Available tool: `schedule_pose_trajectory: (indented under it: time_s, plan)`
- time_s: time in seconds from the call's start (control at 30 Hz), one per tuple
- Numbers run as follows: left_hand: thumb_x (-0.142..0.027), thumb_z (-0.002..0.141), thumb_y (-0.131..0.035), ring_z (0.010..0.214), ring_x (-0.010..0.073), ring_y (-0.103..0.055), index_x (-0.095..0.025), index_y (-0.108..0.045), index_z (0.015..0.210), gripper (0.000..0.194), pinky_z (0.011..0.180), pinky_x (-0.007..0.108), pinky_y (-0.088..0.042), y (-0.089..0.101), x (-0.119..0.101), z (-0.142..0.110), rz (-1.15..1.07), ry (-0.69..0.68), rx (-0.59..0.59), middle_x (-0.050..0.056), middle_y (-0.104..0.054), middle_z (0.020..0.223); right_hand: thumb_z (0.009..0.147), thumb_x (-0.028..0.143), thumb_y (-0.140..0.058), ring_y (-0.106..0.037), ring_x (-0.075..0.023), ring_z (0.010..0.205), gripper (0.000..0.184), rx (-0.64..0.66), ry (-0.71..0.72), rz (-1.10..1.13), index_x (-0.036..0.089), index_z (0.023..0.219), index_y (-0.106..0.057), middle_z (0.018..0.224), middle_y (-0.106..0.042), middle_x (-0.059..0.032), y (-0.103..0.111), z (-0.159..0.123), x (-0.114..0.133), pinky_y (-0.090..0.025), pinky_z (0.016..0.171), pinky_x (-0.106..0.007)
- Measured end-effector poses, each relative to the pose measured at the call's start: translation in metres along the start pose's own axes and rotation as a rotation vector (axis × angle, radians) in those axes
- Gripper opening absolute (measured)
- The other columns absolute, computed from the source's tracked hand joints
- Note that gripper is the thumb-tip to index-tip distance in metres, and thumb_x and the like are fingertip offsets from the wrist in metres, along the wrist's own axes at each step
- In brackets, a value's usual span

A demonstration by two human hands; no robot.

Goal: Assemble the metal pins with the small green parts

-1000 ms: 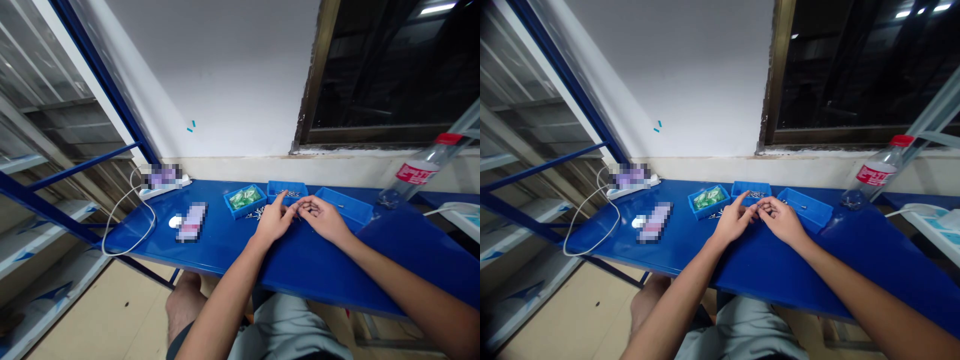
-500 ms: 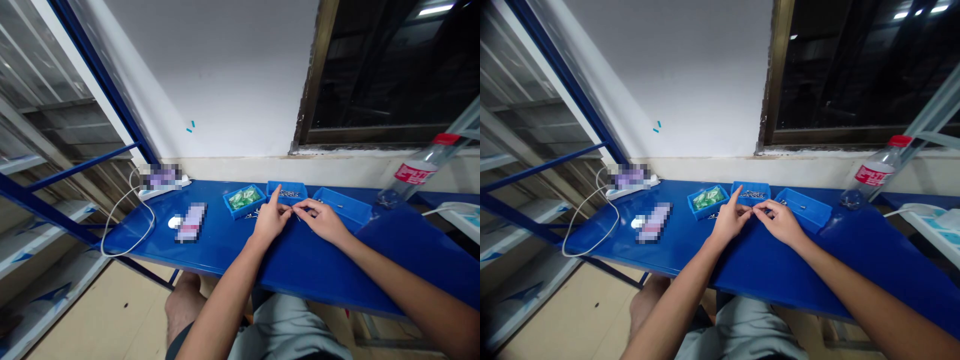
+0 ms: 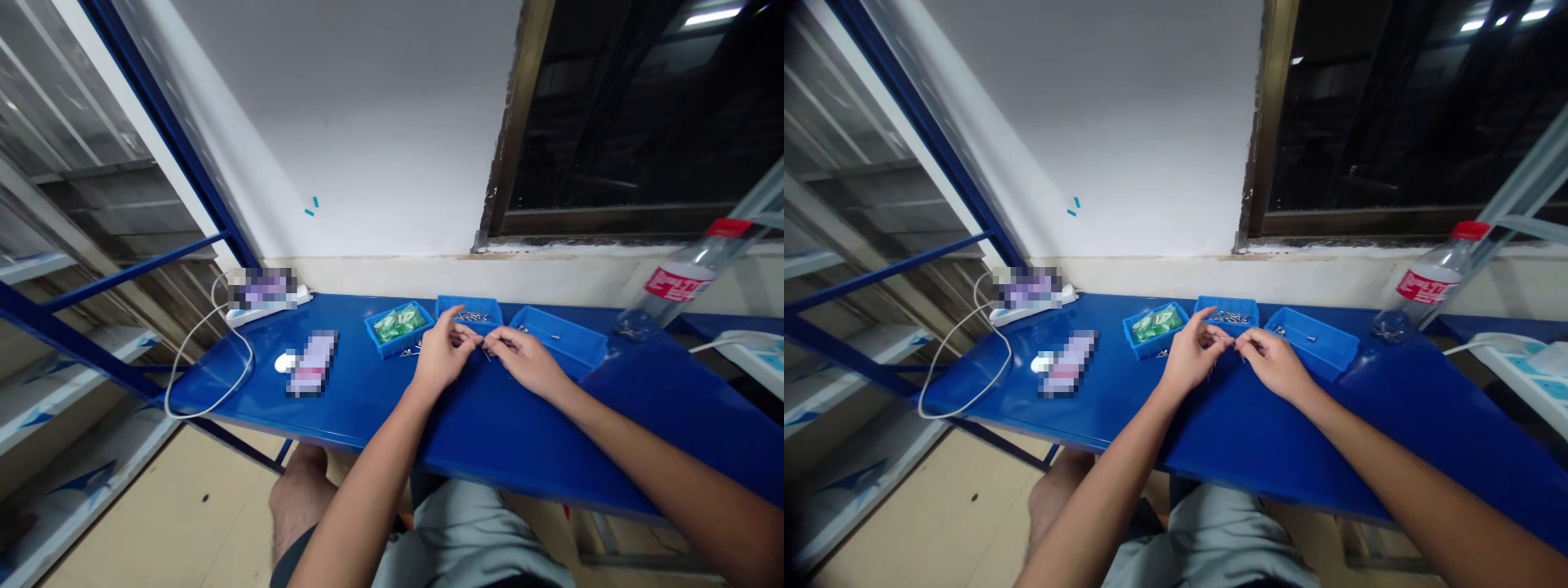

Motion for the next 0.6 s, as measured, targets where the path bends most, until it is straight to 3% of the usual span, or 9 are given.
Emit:
schedule_pose_trajectory:
  time_s: [0.1,0.2,0.27,0.37,0.43,0.6]
  plan:
    - [-0.022,0.086,-0.082,0.089,0.0173,-0.075,-0.016,-0.044,0.153,0.078,0.088,0.034,-0.062,0.002,0.009,0.004,-0.274,0.080,-0.040,0.011,-0.077,0.105,0.101,0.052,-0.056,-0.065,-0.0207,0.076,0.035,0.076,0.027,0.045,0.023,0.093,-0.074,0.091,-0.074,-0.0069,-0.006,-0.001,0.008,-0.052,0.062,-0.031]
    - [-0.024,0.082,-0.086,0.093,0.0187,-0.076,-0.017,-0.043,0.154,0.084,0.089,0.036,-0.063,0.001,0.012,0.004,-0.402,0.122,-0.023,0.015,-0.075,0.116,0.098,0.056,-0.061,-0.064,-0.0200,0.076,0.038,0.112,0.038,0.087,0.022,0.092,-0.076,0.095,-0.073,-0.0079,-0.009,-0.002,0.012,-0.053,0.062,-0.031]
    - [-0.027,0.082,-0.086,0.094,0.0196,-0.077,-0.016,-0.053,0.148,0.074,0.088,0.035,-0.063,0.000,0.011,0.003,-0.372,0.133,-0.010,0.016,-0.074,0.122,0.096,0.058,-0.064,-0.063,-0.0185,0.071,0.038,0.098,-0.003,0.140,0.021,0.094,-0.076,0.091,-0.072,-0.0066,-0.009,-0.002,0.008,-0.052,0.061,-0.031]
    - [-0.033,0.087,-0.082,0.100,0.0226,-0.076,-0.015,-0.074,0.122,0.041,0.090,0.036,-0.062,-0.002,0.006,0.001,-0.208,0.101,0.032,0.015,-0.076,0.120,0.091,0.061,-0.070,-0.059,-0.0161,0.062,0.041,0.064,-0.087,0.202,0.021,0.097,-0.075,0.080,-0.070,-0.0031,-0.006,-0.002,0.000,-0.050,0.057,-0.030]
    - [-0.035,0.089,-0.079,0.107,0.0239,-0.074,-0.016,-0.080,0.107,0.026,0.094,0.036,-0.060,-0.002,0.002,0.001,-0.107,0.039,0.050,0.013,-0.078,0.116,0.088,0.062,-0.073,-0.057,-0.0150,0.058,0.042,0.051,-0.104,0.210,0.020,0.095,-0.075,0.075,-0.068,-0.0014,-0.005,-0.001,-0.002,-0.048,0.055,-0.029]
    - [-0.038,0.088,-0.081,0.108,0.0228,-0.073,-0.017,-0.079,0.090,0.021,0.093,0.034,-0.059,0.002,-0.002,0.002,-0.083,-0.004,0.013,0.012,-0.079,0.111,0.088,0.062,-0.073,-0.055,-0.0145,0.058,0.042,0.043,-0.073,0.193,0.020,0.091,-0.076,0.073,-0.068,-0.0014,-0.004,-0.001,0.003,-0.046,0.054,-0.028]
Point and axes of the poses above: each hand's wrist, its own z-axis towards the middle knuckle, its own y-axis out of the back of the hand, x = y × z, the point moved 5 cm from there along z, towards the middle knuckle
